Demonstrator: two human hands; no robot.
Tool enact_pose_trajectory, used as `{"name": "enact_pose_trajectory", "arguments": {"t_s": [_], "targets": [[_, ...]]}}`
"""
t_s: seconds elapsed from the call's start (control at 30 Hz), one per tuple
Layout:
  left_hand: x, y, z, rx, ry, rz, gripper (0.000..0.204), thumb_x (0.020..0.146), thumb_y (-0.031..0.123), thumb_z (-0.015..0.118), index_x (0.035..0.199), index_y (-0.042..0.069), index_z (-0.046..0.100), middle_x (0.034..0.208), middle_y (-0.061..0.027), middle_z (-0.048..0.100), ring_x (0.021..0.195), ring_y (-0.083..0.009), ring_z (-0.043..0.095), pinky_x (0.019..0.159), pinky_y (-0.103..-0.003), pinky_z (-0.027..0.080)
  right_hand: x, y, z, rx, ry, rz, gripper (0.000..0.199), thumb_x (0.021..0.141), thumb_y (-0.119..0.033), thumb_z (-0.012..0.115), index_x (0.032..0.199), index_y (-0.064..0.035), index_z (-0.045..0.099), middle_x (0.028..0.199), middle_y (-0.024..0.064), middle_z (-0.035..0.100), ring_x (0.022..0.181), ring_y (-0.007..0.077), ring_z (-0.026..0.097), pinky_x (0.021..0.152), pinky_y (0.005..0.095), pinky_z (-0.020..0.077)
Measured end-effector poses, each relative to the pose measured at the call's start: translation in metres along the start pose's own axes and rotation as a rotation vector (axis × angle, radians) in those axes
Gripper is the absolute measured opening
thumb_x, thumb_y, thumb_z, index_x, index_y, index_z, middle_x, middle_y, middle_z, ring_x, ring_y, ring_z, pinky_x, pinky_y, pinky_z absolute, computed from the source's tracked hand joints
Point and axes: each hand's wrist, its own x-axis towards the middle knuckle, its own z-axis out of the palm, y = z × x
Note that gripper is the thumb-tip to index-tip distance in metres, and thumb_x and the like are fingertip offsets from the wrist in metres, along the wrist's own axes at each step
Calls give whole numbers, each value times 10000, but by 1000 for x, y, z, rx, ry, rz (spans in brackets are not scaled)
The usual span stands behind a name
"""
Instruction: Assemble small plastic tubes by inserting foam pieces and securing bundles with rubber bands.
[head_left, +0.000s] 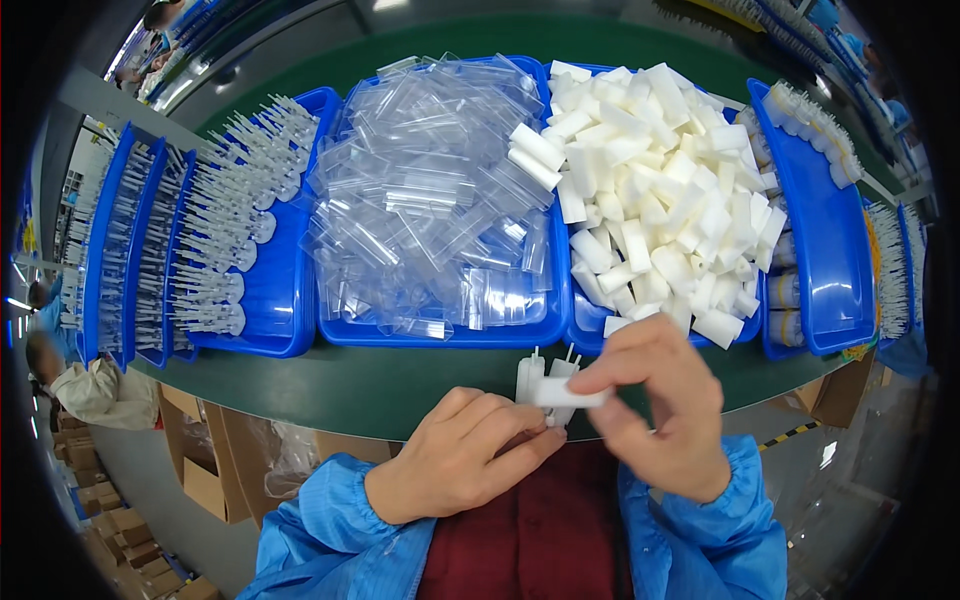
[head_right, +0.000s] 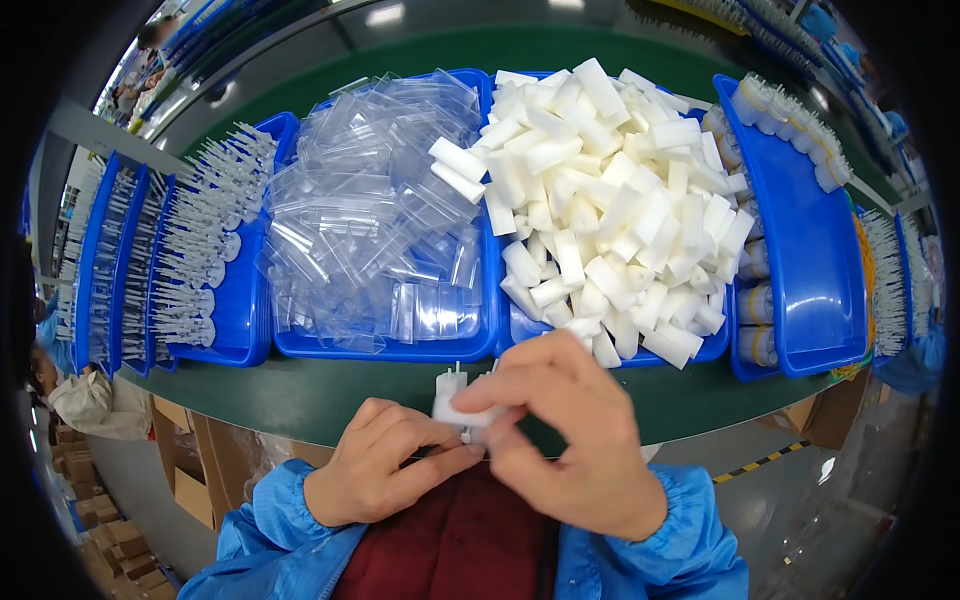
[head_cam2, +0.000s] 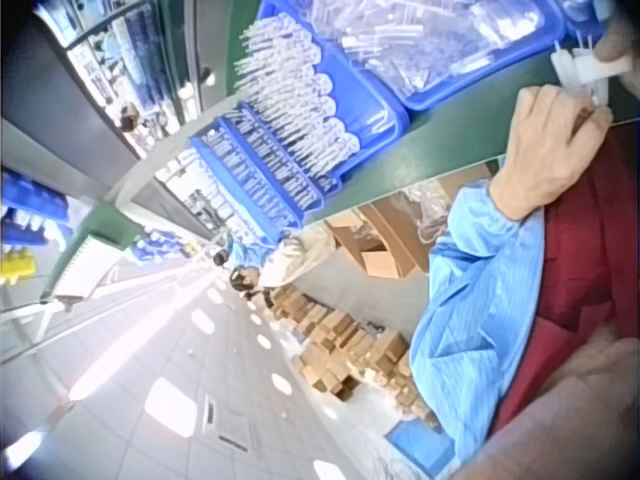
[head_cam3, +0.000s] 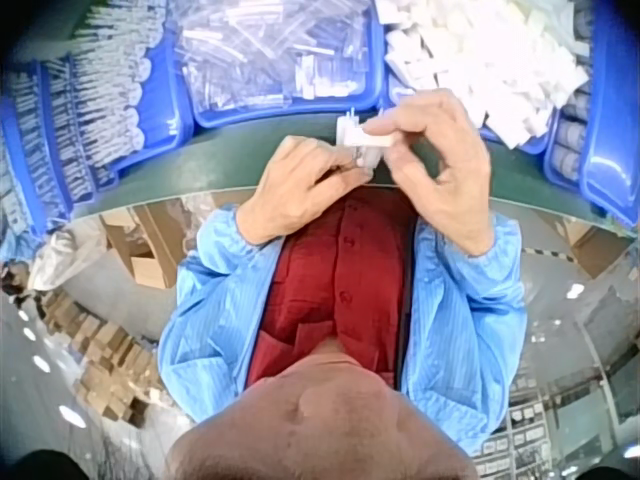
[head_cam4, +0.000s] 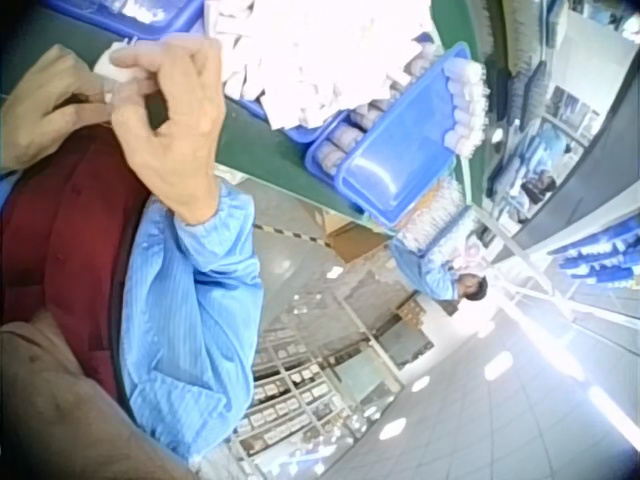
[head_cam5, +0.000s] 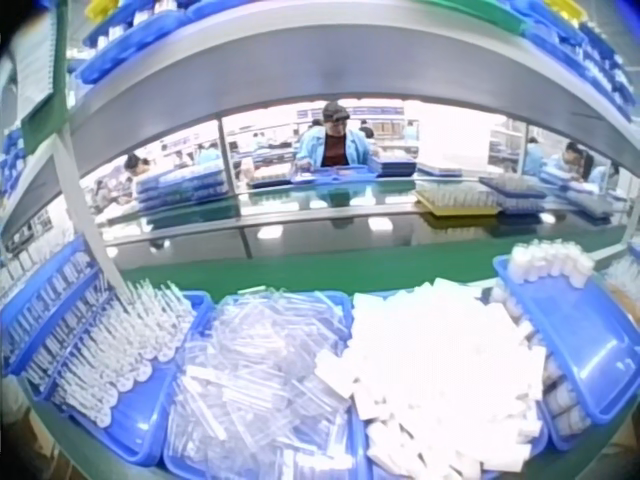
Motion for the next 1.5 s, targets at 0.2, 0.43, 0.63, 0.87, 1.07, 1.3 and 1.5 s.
{"name": "enact_pose_trajectory", "arguments": {"t_s": [0.2, 0.43, 0.63, 0.87, 1.07, 1.3, 1.5], "targets": [[1, 2, 1, -21, 0, -6, 314, 773, 135, 706, 1082, 105, 752, 985, 11, 642, 824, -147, 602, 719, -294, 406, -2, 13, -9, 107, 168, 152, 193, 858, 63, 607, 1018, 6, 698, 981, 110, 682, 773, 111, 614, 707, 243, 492], [1, 5, 0, -2, -31, 17, 314, 781, 133, 699, 1090, 114, 751, 983, 20, 637, 822, -136, 594, 717, -289, 405, 6, 7, -1, 12, 101, 321, 133, 843, -7, 700, 972, -25, 731, 797, 46, 665, 751, 125, 605, 724, 268, 483], [4, 4, -1, -19, -31, -12, 306, 788, 133, 691, 1088, 118, 750, 980, 31, 636, 806, -135, 586, 717, -289, 396, 7, 7, -1, -354, 147, 109, 117, 843, -34, 715, 955, -64, 733, 742, 14, 651, 737, 113, 610, 810, 298, 422], [8, 3, -4, -68, -21, -3, 274, 798, 112, 673, 1066, 71, 709, 997, -16, 609, 815, -147, 595, 740, -303, 422, 12, 4, 3, -63, 136, 325, 111, 864, -46, 693, 958, -88, 733, 757, -12, 670, 682, 124, 611, 868, 322, 385], [9, 3, 1, -107, 62, -75, 335, 729, 95, 729, 1060, 138, 759, 930, 39, 641, 730, -120, 557, 700, -299, 363, 11, 9, 11, -171, 213, 135, 158, 888, -35, 668, 1019, -87, 739, 794, 1, 696, 661, 136, 577, 910, 350, 380], [11, 2, 5, -98, 94, -112, 315, 709, 51, 740, 1010, 140, 760, 913, 38, 642, 715, -123, 550, 691, -299, 364, 19, -1, 4, -512, 128, -44, 199, 862, -15, 687, 1037, -90, 744, 748, -21, 675, 668, 146, 569, 1003, 406, 359], [10, 2, 6, -103, 98, -119, 317, 713, 39, 738, 1012, 141, 755, 915, 37, 642, 715, -128, 549, 701, -300, 369, 19, 3, 11, -626, 166, -141, 200, 857, -28, 698, 1042, -85, 747, 782, -6, 701, 807, 154, 654, 1117, 467, 310]]}}
